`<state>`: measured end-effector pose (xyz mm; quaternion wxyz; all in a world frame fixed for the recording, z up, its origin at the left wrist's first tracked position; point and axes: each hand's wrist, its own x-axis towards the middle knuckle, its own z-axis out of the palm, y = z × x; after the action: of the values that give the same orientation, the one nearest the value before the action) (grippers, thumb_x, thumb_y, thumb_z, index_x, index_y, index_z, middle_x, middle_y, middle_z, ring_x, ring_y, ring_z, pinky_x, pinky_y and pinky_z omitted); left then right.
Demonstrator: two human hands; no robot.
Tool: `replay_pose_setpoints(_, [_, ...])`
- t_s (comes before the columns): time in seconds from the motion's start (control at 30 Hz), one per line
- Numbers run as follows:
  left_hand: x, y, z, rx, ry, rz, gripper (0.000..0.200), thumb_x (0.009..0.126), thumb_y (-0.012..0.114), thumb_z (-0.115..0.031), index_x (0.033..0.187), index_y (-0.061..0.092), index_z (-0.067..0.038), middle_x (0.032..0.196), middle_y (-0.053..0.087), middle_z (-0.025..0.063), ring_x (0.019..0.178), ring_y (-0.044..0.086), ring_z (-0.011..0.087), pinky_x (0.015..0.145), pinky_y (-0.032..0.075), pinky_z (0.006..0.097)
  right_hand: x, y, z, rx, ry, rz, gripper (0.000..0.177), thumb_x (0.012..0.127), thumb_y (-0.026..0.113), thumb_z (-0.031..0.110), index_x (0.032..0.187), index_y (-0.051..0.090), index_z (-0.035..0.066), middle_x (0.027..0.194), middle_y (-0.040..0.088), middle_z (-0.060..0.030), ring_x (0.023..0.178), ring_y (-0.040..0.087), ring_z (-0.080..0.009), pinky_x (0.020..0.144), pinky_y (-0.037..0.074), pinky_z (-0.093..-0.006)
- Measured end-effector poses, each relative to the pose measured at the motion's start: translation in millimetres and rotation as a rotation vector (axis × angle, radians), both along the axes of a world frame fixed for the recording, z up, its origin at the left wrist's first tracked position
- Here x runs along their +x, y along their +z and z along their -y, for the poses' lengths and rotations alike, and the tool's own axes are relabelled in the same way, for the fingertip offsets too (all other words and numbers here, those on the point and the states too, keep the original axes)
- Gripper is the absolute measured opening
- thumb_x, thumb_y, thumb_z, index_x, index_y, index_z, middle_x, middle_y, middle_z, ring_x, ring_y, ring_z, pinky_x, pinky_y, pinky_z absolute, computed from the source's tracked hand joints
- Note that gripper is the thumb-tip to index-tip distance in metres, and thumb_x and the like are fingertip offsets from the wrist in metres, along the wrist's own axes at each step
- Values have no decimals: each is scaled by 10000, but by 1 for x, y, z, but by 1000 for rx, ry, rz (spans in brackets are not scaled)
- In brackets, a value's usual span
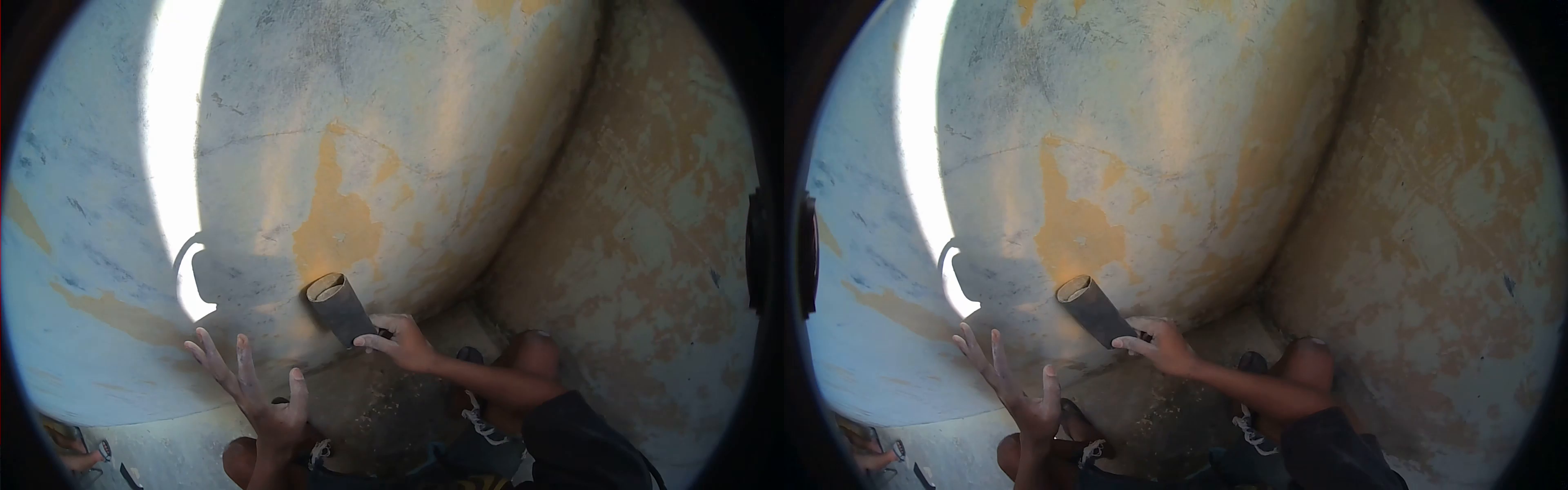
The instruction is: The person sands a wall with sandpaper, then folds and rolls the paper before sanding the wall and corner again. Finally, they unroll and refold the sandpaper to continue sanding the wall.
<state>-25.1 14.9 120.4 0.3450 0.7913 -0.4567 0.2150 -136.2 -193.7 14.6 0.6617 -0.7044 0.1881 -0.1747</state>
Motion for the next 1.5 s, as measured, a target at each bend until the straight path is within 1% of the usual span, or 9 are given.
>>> replay_pose_setpoints(0.17, [4, -3, 0, -3, -5, 49, 850, 748, 656, -115, 1532, 329, -117, 1620, 115, 302, 1486, 6, 557, 1146, 110, 717, -4, -30, 6, 127, -152, -85, 284, 942, 705, 245, 1046, 682, -18, 744, 642, -21, 670, 605, -81, 653, 489, -275])
replay_pose_setpoints(0.27, [4, -5, -6, -12, -9, 39, 866, 727, 657, -110, 1531, 335, -123, 1613, 135, 311, 1485, 25, 560, 1142, 121, 721, -2, -9, 15, -296, -27, 163, 400, 954, 688, 296, 1201, 655, -16, 815, 663, -64, 669, 617, -101, 652, 520, -284])
replay_pose_setpoints(0.37, [3, -6, -1, -41, -30, 64, 853, 735, 602, -66, 1536, 310, -65, 1626, 147, 279, 1507, 30, 509, 1181, 102, 658, -4, -27, 5, 33, -85, -114, 422, 964, 679, 299, 1244, 631, -13, 823, 658, -64, 667, 618, -99, 631, 521, -283])
replay_pose_setpoints(0.6, [-6, 3, 13, -84, -55, 118, 724, 862, 689, -246, 1497, 397, -58, 1589, 257, 291, 1476, 136, 541, 1152, 140, 694, -2, -14, 9, -108, -15, 157, 457, 977, 657, 332, 1283, 612, -4, 796, 649, -40, 654, 613, -93, 599, 517, -287])
replay_pose_setpoints(0.97, [-3, 1, 8, -64, -51, 17, 684, 864, 684, -207, 1484, 419, -90, 1578, 278, 302, 1475, 143, 543, 1146, 141, 705, -13, -54, -27, 42, -87, -91, 395, 982, 649, 344, 1147, 647, -14, 719, 644, -66, 626, 637, -104, 603, 512, -295])
replay_pose_setpoints(1.2, [8, -13, 1, -135, -128, 51, 869, 752, 703, -89, 1532, 324, -155, 1583, 226, 298, 1473, 78, 571, 1147, 144, 688, -2, -34, -4, 75, -179, 75, 267, 958, 684, 244, 999, 659, -19, 710, 653, -66, 609, 641, -112, 575, 503, -293])
replay_pose_setpoints(1.3, [17, -10, 7, -98, -156, 26, 833, 759, 716, -95, 1512, 364, -144, 1585, 231, 289, 1479, 77, 559, 1157, 145, 669, -2, -46, -10, -160, -89, -62, 266, 961, 676, 249, 990, 657, -15, 705, 649, -67, 594, 633, -110, 566, 498, -295])
replay_pose_setpoints(1.37, [12, -10, 3, -26, -188, -25, 792, 755, 727, -97, 1482, 415, -121, 1583, 239, 288, 1483, 79, 550, 1162, 151, 655, -2, -25, -3, -492, -21, 186, 271, 964, 670, 252, 1026, 656, -11, 692, 647, -64, 583, 630, -108, 561, 495, -293])
replay_pose_setpoints(1.5, [8, -10, 1, -9, -240, -36, 748, 757, 724, -99, 1454, 453, -99, 1580, 247, 285, 1480, 89, 552, 1161, 154, 655, -2, -41, -13, -106, -178, -20, 263, 968, 663, 242, 1044, 652, -10, 677, 643, -54, 575, 626, -105, 560, 493, -289])
